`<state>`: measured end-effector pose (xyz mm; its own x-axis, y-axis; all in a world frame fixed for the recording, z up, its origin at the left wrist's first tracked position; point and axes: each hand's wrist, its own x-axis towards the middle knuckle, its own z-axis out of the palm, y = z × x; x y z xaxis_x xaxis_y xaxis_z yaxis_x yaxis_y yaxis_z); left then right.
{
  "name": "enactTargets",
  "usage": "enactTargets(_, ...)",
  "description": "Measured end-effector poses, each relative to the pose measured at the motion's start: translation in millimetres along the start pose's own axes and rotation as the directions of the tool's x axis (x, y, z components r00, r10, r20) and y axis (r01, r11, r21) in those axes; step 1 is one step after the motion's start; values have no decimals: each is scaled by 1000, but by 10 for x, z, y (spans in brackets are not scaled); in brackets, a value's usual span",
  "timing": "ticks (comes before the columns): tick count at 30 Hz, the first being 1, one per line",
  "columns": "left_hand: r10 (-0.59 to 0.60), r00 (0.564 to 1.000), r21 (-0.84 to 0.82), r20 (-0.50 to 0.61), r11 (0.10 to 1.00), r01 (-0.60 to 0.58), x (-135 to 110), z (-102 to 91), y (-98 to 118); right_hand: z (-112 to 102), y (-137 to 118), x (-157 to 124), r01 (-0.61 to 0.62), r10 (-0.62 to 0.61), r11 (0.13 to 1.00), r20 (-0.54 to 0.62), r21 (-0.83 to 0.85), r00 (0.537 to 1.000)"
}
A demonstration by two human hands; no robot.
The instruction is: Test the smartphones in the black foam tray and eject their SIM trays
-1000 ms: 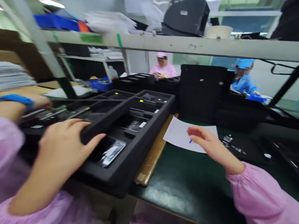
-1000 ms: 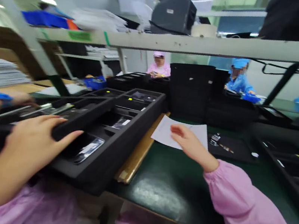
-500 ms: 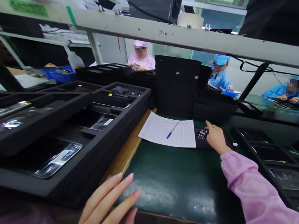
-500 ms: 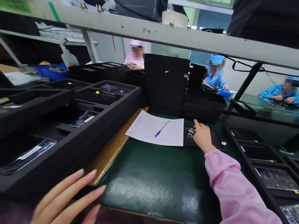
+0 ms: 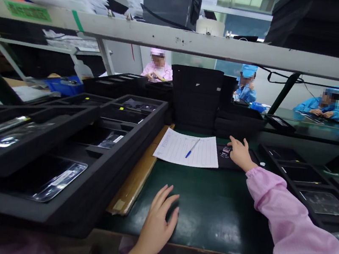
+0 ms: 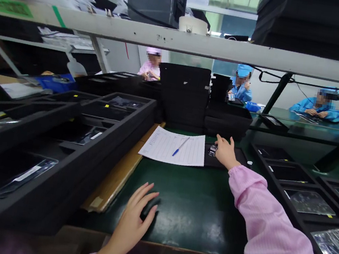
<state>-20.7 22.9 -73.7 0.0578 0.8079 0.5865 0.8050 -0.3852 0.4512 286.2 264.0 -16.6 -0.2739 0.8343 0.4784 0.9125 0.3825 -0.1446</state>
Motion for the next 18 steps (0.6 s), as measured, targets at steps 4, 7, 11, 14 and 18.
enactTargets(4, -52, 999, -46, -7, 998, 51, -12, 30, -45, -24, -21, -45, -20, 21, 999, -20, 28, 1000)
enactTargets(7, -61, 998, -43, 2, 997, 61, -7, 38, -55, -41, -74, -46, -31, 33, 998, -26, 47, 999)
enactTargets(11, -44, 999, -3, 9, 999, 44, 1, 43, -74, -306, -172, 18, -61, 65, 996, -56, 69, 996)
enactTargets(14, -31, 999, 9, 9, 999, 31, 5, 41, -101, -837, -270, -195, -114, 125, 991, -163, 74, 979)
enactTargets(18, -7, 1000, 12, 5, 1000, 6, -1, 54, -160, -1586, -341, -1190, -170, 243, 962, -381, 215, 892)
